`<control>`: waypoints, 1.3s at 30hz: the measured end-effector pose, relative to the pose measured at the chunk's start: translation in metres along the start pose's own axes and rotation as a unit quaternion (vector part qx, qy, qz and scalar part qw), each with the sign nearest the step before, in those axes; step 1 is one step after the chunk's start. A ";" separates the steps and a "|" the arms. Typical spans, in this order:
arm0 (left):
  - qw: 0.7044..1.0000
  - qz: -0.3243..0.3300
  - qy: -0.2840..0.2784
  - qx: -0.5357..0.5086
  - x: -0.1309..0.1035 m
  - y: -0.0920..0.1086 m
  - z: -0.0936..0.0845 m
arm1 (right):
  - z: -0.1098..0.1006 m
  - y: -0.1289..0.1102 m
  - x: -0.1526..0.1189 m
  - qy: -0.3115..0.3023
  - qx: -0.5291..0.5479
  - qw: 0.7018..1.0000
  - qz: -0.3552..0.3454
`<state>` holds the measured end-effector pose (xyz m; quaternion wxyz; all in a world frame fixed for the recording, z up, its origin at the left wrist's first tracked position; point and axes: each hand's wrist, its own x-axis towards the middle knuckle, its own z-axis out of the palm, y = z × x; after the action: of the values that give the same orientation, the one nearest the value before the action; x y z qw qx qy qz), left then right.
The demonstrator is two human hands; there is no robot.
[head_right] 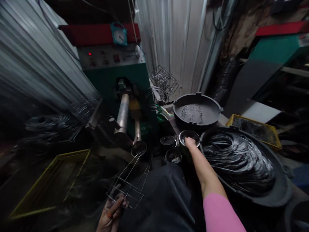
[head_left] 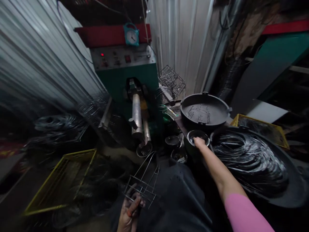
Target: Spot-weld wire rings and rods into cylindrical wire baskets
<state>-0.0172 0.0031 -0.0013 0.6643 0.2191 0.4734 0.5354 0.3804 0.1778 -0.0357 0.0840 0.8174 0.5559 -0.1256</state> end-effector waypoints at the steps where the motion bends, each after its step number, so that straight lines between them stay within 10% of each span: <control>1: 1.000 0.001 0.000 0.000 0.000 0.001 0.001 | 0.001 0.000 0.002 -0.006 -0.004 1.000 0.003; 9: 0.999 0.000 -0.028 -0.028 0.004 0.002 0.000 | 0.001 0.002 0.012 -0.009 -0.023 1.000 0.007; 17: 0.999 0.027 0.040 -0.023 0.002 -0.006 0.008 | -0.016 -0.017 -0.020 0.115 0.072 0.991 0.013; 22: 0.997 0.064 0.007 -0.053 0.005 -0.010 0.008 | -0.012 -0.087 -0.104 0.060 0.474 0.862 -0.169; 29: 0.990 0.109 -0.025 -0.081 0.011 -0.006 0.015 | -0.016 -0.180 -0.171 -0.090 0.654 0.716 -0.226; 39: 0.989 0.114 -0.054 -0.083 0.014 -0.012 0.015 | -0.016 -0.197 -0.171 -0.057 0.705 0.676 -0.206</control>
<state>0.0016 0.0156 -0.0097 0.6393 0.2440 0.3627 0.6326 0.1386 0.1029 0.0313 -0.5135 0.4904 0.4506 -0.5411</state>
